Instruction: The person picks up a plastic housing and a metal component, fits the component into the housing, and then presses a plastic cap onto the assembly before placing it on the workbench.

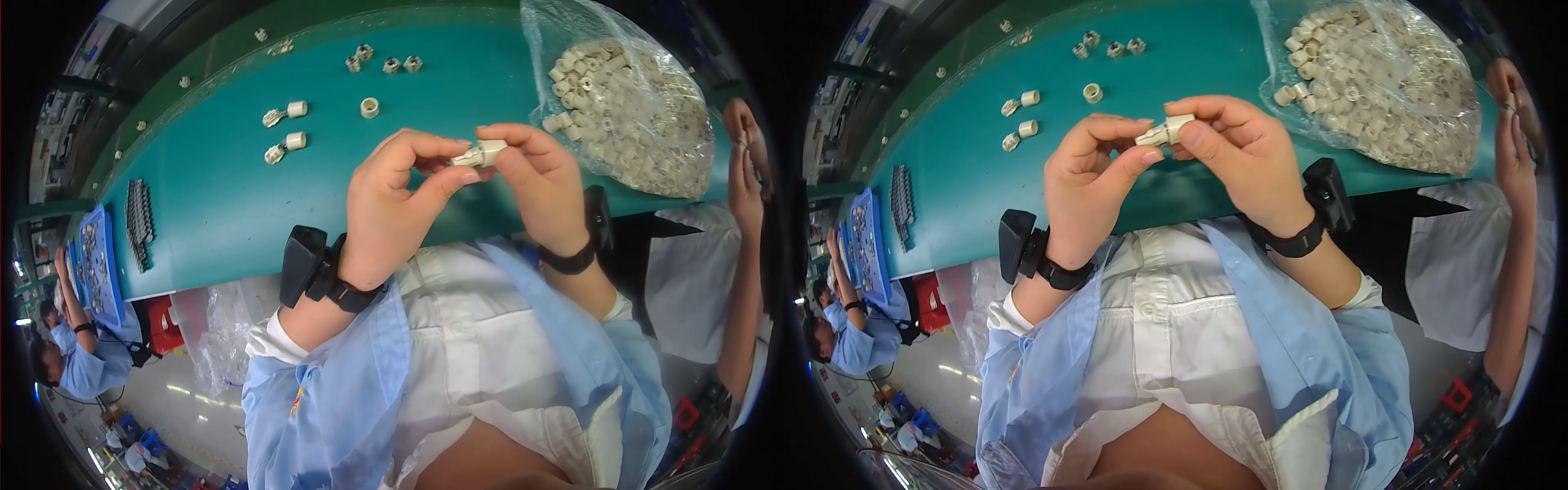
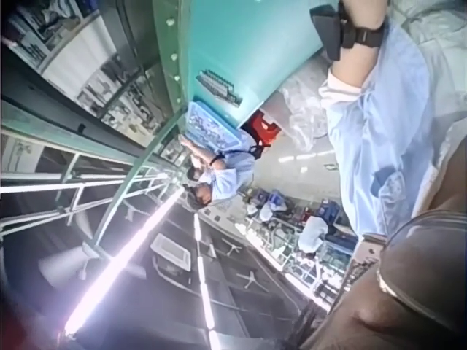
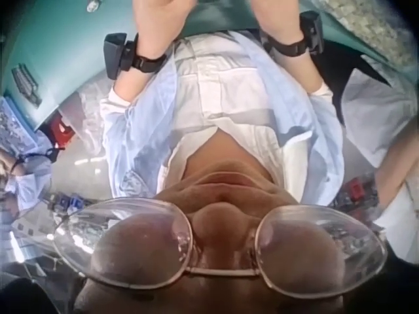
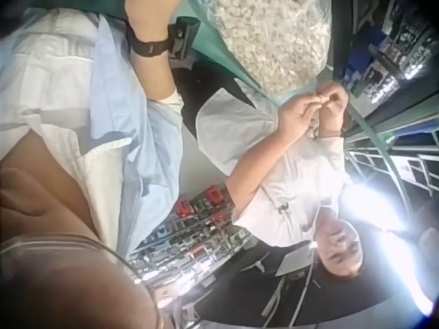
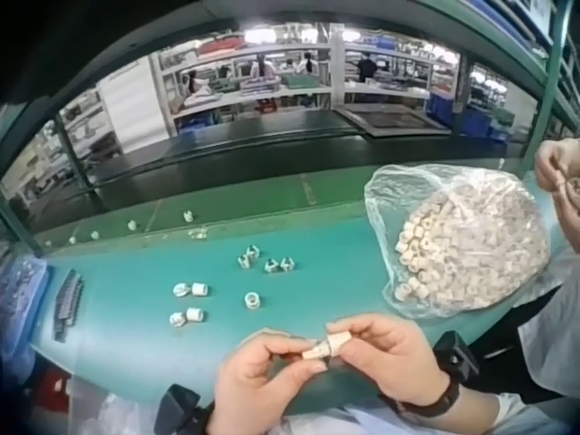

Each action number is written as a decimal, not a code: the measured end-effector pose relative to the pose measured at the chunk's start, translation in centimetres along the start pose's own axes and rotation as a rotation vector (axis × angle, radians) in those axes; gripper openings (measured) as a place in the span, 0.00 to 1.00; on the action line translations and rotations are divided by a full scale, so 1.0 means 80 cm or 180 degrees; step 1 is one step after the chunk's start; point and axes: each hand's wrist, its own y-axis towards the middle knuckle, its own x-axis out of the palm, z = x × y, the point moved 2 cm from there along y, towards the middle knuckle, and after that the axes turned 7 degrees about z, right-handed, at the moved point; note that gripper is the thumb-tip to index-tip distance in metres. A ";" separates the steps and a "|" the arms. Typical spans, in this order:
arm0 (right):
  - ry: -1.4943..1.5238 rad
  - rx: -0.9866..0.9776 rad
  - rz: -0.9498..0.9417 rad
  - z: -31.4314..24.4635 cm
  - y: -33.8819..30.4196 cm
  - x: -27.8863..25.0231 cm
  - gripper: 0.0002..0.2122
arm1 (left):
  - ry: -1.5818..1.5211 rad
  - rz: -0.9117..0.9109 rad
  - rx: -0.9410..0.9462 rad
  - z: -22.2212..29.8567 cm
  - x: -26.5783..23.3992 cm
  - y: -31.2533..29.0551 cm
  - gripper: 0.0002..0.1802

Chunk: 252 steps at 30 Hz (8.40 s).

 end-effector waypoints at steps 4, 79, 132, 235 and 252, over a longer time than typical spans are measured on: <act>0.0139 -0.0057 0.0125 -0.001 -0.003 -0.003 0.12 | 0.0085 -0.0077 -0.0026 0.000 0.009 0.004 0.10; 0.0194 -0.0537 0.0410 0.010 -0.018 -0.066 0.12 | -0.0618 -0.0204 -0.0910 -0.036 0.074 0.015 0.13; 0.1355 -0.0406 0.0020 0.028 -0.006 -0.066 0.15 | -0.0801 -0.0328 -0.0689 -0.014 0.061 0.012 0.13; -0.1386 -0.0847 -0.0483 -0.005 0.019 0.027 0.12 | -0.2154 -0.0241 -0.1293 -0.024 -0.014 0.000 0.09; -0.4598 -0.1471 -0.0446 -0.070 0.326 0.019 0.10 | -0.0651 0.0377 -0.0655 -0.047 -0.079 -0.013 0.06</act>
